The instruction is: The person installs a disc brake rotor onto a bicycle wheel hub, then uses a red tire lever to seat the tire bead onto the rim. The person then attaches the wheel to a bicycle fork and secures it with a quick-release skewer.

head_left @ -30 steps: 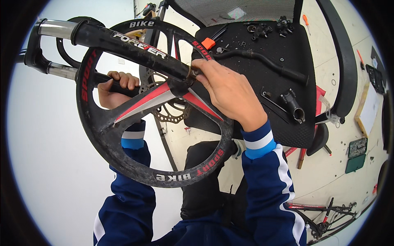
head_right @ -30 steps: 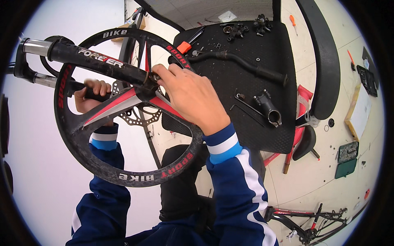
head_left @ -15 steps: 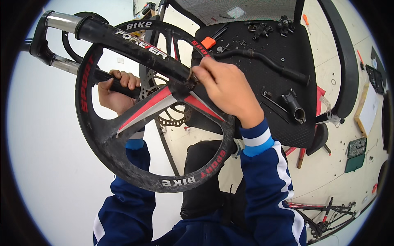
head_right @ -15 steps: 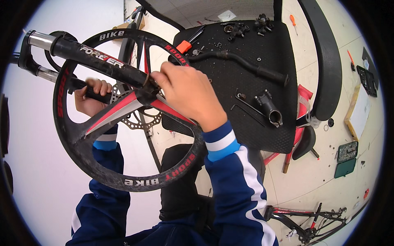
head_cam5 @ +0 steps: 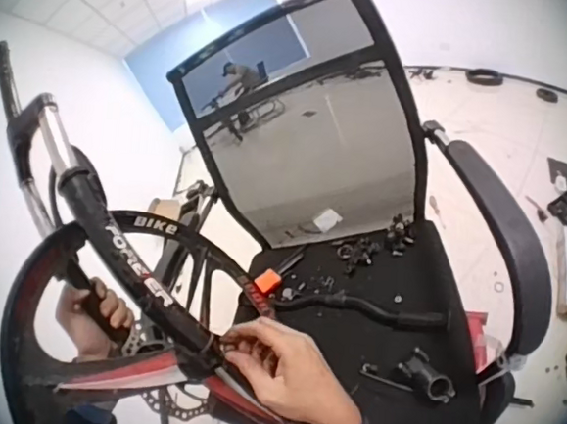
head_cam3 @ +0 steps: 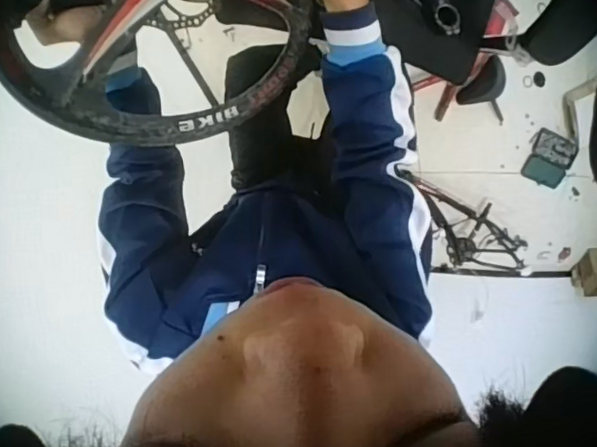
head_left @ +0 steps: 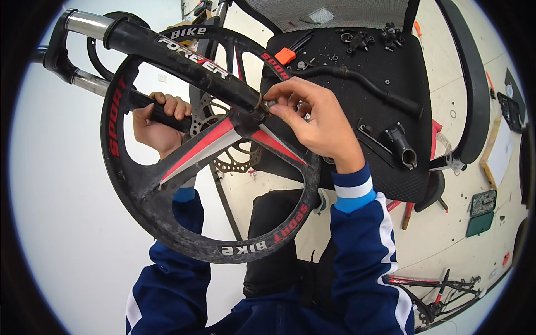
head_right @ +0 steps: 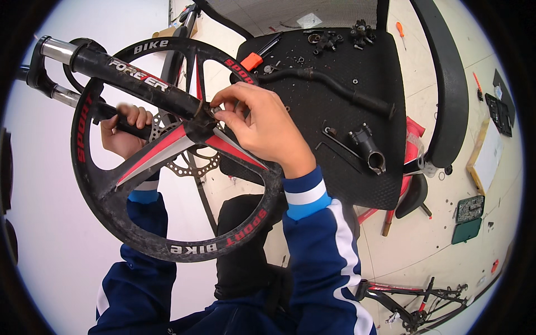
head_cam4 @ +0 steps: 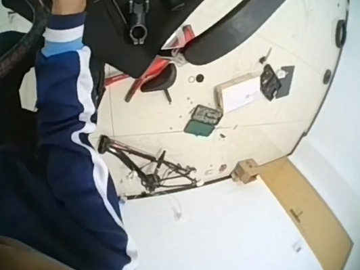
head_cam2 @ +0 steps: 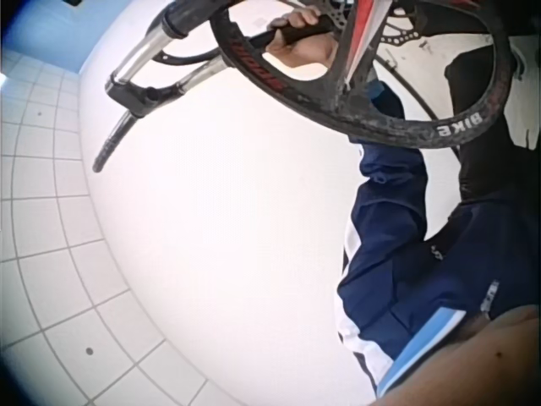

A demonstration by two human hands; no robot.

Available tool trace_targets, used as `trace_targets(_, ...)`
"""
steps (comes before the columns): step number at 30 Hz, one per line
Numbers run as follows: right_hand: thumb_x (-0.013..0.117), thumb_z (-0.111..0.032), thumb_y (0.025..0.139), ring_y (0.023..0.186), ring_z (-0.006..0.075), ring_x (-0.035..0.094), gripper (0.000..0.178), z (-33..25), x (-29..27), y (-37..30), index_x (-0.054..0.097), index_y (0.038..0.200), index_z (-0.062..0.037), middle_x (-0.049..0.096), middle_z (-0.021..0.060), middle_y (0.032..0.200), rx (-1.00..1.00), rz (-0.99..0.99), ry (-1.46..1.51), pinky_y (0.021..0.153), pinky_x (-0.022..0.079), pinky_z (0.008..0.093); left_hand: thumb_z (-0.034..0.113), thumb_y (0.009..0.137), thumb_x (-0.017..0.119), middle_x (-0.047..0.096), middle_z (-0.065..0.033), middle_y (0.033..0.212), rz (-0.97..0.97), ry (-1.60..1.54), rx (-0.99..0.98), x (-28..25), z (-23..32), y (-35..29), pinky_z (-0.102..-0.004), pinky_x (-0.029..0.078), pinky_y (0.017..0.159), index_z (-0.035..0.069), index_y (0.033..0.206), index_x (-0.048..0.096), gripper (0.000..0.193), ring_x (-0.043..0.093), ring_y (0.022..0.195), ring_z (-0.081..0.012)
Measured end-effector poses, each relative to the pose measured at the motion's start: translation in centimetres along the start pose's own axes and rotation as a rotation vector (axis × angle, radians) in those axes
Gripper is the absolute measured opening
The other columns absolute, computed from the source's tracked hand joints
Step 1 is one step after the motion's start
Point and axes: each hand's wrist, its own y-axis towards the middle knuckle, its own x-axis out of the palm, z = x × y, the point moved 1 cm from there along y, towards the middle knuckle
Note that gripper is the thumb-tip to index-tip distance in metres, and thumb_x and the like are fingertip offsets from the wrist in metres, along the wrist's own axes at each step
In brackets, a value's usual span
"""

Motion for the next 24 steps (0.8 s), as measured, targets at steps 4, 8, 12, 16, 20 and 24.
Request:
trace_targets(4,0.066,-0.002,0.080,0.058,0.0132,0.050,0.016,0.2,0.7,-0.2,0.063,0.095,0.0018,0.053,0.0064,0.071,-0.038,0.079,-0.037,0.055,0.042,0.0261,0.029,0.072,0.049,0.042,-0.0051,0.056,-0.017,-0.020,0.006,-0.2,-0.1,0.1,-0.0319,0.037,0.052,0.005,0.076,0.049,0.024,0.043,0.049,-0.0181)
trace_targets(8,0.067,-0.005,0.082,0.058,0.0131,0.051,0.017,-0.6,1.4,-0.3,0.060,0.095,0.0043,0.050,0.0065,0.070,0.038,0.102,-0.063,0.055,0.042,0.0270,0.026,0.071,0.051,0.043,-0.0058,0.057,0.048,-0.022,0.055,0.3,0.1,-0.7,-0.0316,0.037,0.053,0.005,0.075,0.049,0.021,0.043,0.050,-0.0185)
trace_targets(12,0.066,-0.009,0.084,0.057,0.0182,0.052,0.016,-0.1,1.6,-0.1,0.059,0.090,0.0039,0.053,0.0093,0.070,0.050,0.149,-0.099,0.056,0.043,0.0306,0.025,0.072,0.052,0.044,-0.0066,0.059,-0.002,-0.025,0.073,0.2,0.1,-0.9,-0.0327,0.038,0.056,0.005,0.076,0.050,0.020,0.045,0.052,-0.0194)
trace_targets(16,0.064,-0.017,0.087,0.059,0.0249,0.056,0.021,0.3,1.9,0.4,0.058,0.086,0.0021,0.057,0.0137,0.070,0.033,0.175,-0.200,0.058,0.045,0.0350,0.023,0.073,0.054,0.046,-0.0077,0.061,-0.094,-0.067,0.013,0.1,0.5,-0.9,-0.0349,0.040,0.063,0.005,0.078,0.051,0.019,0.046,0.055,-0.0205)
trace_targets(20,0.061,-0.026,0.090,0.065,0.0272,0.061,0.028,0.3,1.3,0.4,0.059,0.087,0.0019,0.061,0.0163,0.072,0.125,0.119,-0.172,0.061,0.046,0.0363,0.022,0.072,0.054,0.046,-0.0077,0.061,-0.078,-0.098,0.001,0.0,0.5,-1.0,-0.0341,0.040,0.062,0.005,0.078,0.052,0.019,0.046,0.055,-0.0205)
trace_targets(24,0.057,-0.030,0.091,0.067,0.0230,0.062,0.034,2.3,-2.1,0.6,0.061,0.093,0.0040,0.063,0.0164,0.074,0.229,0.326,-0.078,0.063,0.047,0.0332,0.025,0.071,0.053,0.044,-0.0066,0.056,0.028,-0.059,0.060,0.8,0.1,-0.9,-0.0319,0.038,0.053,0.005,0.076,0.051,0.021,0.045,0.049,-0.0193)
